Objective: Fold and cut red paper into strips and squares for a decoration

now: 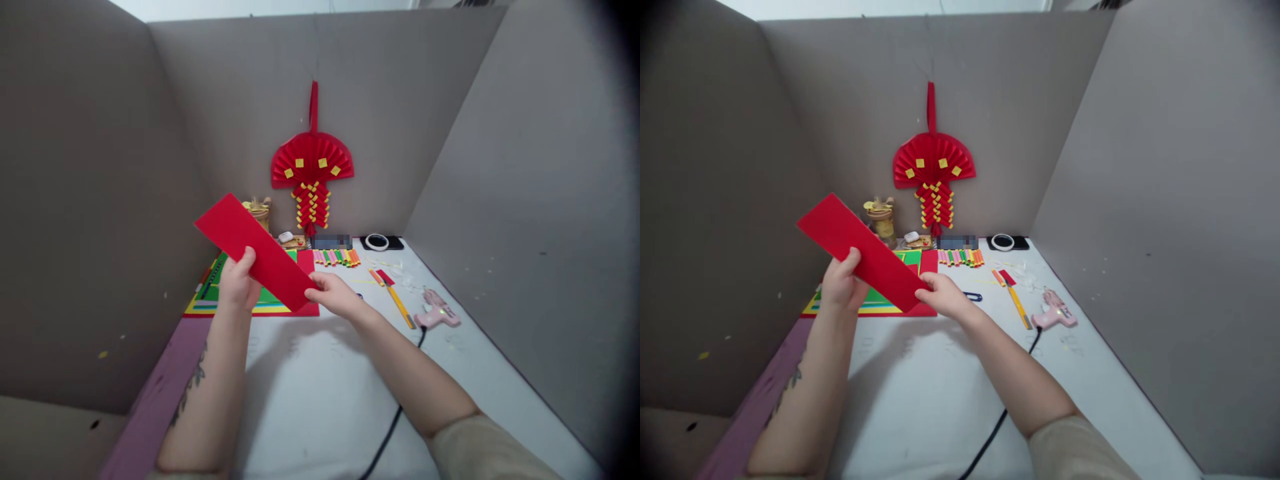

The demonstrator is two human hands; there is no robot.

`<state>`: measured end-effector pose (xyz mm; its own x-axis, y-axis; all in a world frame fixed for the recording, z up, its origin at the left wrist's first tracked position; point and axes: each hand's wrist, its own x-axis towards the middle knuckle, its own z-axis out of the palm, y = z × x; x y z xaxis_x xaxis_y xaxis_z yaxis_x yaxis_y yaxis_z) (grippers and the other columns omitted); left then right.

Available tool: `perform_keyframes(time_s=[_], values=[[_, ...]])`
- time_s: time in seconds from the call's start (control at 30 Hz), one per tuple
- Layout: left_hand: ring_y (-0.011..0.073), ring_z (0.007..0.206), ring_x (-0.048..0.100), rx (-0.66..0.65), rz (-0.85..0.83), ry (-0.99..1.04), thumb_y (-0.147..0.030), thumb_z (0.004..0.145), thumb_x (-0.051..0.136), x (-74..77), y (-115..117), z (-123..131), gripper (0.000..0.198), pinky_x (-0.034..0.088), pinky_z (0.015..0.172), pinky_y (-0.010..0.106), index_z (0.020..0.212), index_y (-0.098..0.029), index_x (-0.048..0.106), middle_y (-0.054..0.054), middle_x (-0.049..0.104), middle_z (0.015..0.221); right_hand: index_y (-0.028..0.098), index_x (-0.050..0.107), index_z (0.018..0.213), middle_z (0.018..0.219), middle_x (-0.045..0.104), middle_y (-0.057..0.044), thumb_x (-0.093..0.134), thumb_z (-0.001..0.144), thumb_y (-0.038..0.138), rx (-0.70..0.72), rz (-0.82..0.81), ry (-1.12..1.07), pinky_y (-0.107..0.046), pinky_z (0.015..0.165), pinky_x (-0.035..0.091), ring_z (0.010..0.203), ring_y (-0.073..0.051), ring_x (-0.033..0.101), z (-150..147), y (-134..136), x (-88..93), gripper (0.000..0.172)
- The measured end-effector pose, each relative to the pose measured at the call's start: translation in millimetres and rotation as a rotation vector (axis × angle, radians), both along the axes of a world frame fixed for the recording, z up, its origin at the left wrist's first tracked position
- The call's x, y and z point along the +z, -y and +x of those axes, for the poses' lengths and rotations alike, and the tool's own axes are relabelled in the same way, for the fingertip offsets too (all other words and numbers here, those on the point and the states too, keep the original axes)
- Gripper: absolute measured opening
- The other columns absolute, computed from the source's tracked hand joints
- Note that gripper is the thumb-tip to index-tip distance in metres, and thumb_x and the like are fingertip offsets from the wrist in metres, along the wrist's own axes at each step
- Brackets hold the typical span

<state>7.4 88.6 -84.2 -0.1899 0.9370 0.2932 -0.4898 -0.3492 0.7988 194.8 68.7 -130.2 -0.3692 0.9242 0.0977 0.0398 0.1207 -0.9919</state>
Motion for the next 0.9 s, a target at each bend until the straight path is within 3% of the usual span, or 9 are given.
perform_keyframes(time_s=[0.1, 0.23, 0.37, 0.47, 0.63, 0.9], values=[[0.0195, 0.084, 0.067, -0.053, -0.024, -0.098, -0.040, 0.066, 0.076, -11.7, 1.4, 15.8, 0.040, 0.053, 0.080, 0.034, 0.097, -0.016, 0.064, 0.006, 0.071, 0.093, 0.017, 0.059, 0.093, 0.092, 0.068, -0.002, 0.061, 0.070, 0.019, 0.003, 0.040, -0.064, -0.031, 0.077, 0.051, 0.086, -0.018, 0.064, 1.9, -2.4, 0.4, 0.023], [0.0230, 0.081, 0.067, -0.259, -0.059, -0.276, -0.043, 0.067, 0.074, -27.1, 4.4, 30.2, 0.041, 0.055, 0.073, 0.035, 0.095, -0.014, 0.065, 0.009, 0.071, 0.094, 0.019, 0.058, 0.109, 0.107, 0.067, -0.005, 0.062, 0.069, 0.015, 0.077, 0.021, -0.081, -0.034, 0.083, 0.050, 0.096, -0.021, 0.063, 2.6, -3.1, -4.3, 0.041], [0.0233, 0.081, 0.067, -0.323, -0.107, -0.314, -0.044, 0.070, 0.072, -38.0, 12.1, 28.4, 0.042, 0.054, 0.070, 0.033, 0.099, -0.015, 0.064, 0.010, 0.071, 0.098, 0.014, 0.065, 0.094, 0.093, 0.070, -0.006, 0.063, 0.069, 0.019, 0.040, -0.077, -0.064, -0.034, 0.075, 0.050, 0.083, -0.022, 0.065, -0.8, 10.4, -27.8, 0.025], [0.0239, 0.082, 0.067, -0.395, -0.141, -0.397, -0.044, 0.071, 0.071, -45.8, 25.6, 24.4, 0.040, 0.054, 0.071, 0.034, 0.098, -0.015, 0.066, 0.011, 0.071, 0.099, 0.014, 0.066, 0.092, 0.089, 0.071, -0.005, 0.066, 0.071, 0.026, -0.021, -0.116, -0.142, -0.035, 0.075, 0.050, 0.079, -0.021, 0.065, -2.5, 28.3, -51.1, 0.024], [0.0249, 0.083, 0.065, -0.377, -0.062, -0.567, -0.048, 0.073, 0.067, -58.6, 45.1, 24.8, 0.037, 0.052, 0.075, 0.035, 0.092, -0.016, 0.070, 0.009, 0.072, 0.092, 0.016, 0.066, 0.101, 0.101, 0.069, -0.005, 0.068, 0.074, 0.034, -0.075, -0.029, -0.205, -0.037, 0.083, 0.049, 0.090, -0.023, 0.064, 3.8, 41.0, -75.0, 0.033], [0.0205, 0.077, 0.063, -0.380, -0.062, -0.722, -0.047, 0.076, 0.062, -76.5, 44.7, 29.5, 0.036, 0.050, 0.071, 0.030, 0.087, -0.014, 0.068, 0.006, 0.071, 0.085, 0.015, 0.066, 0.105, 0.101, 0.070, -0.007, 0.068, 0.075, 0.038, -0.010, -0.088, -0.218, -0.039, 0.084, 0.050, 0.091, -0.024, 0.065, 3.8, 36.0, -96.1, 0.038]])
